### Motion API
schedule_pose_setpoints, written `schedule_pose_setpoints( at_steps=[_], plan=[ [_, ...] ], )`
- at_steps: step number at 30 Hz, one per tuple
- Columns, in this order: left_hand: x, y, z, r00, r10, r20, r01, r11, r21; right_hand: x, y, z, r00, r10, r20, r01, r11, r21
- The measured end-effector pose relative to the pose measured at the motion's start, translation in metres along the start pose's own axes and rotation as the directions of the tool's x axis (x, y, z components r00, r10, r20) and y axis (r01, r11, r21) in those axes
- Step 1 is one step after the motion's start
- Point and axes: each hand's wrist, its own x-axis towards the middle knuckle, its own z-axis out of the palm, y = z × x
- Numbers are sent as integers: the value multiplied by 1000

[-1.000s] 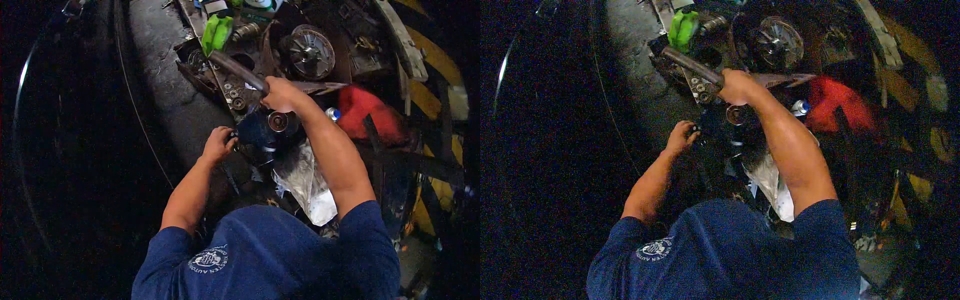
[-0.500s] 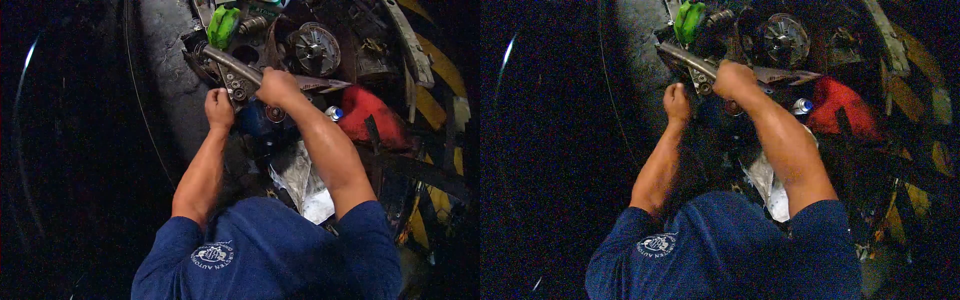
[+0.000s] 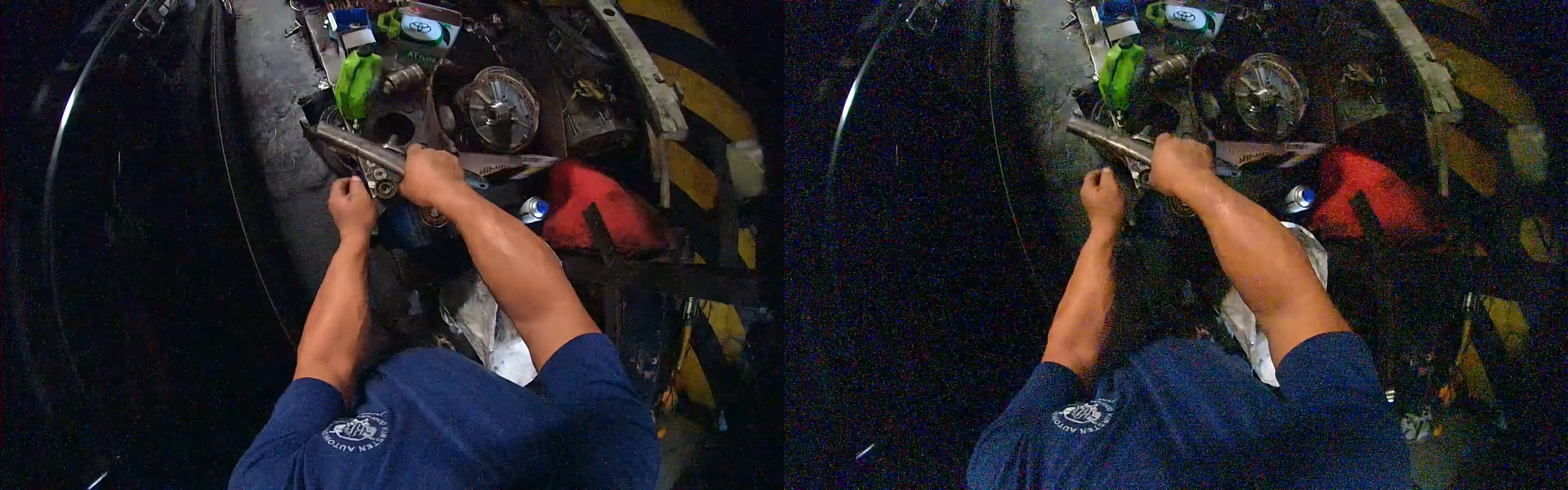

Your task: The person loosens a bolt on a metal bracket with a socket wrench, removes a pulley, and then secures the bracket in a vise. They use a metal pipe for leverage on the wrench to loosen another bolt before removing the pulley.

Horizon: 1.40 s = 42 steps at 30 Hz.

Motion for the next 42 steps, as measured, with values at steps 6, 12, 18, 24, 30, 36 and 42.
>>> schedule_pose_setpoints(
  at_steps=[6, 12, 18, 24, 30, 36, 42],
  plan=[
    [18, 4, 22, 1000, -5, -3, 5, 1000, -28, 10, 4, -2, 999, -17, 28, 17, 1000, 17],
    [-3, 13, -9, 997, -70, 43, 76, 983, -164, -3, 1, 4, 1000, 22, 17, -22, 1000, -14],
    [15, -16, 4, 981, -121, 152, 135, 987, -83, -6, 1, 0, 999, 21, 45, -21, 1000, -6],
    [15, 71, -46, 835, 537, 116, -538, 757, 369, 2, 2, 3, 1000, 21, 16, -22, 999, 24],
    [82, 96, -25, 300, 522, 798, -945, 50, 323, -3, -2, -7, 998, 31, 57, -33, 999, 36],
    [106, 98, -16, 190, 404, 895, -981, 49, 186, 3, 5, -2, 992, 86, 93, -99, 984, 151],
    [139, 90, -39, 244, 311, 918, -966, -2, 258, 2, 20, 6, 993, 22, 117, -52, 962, 267]
  ],
)
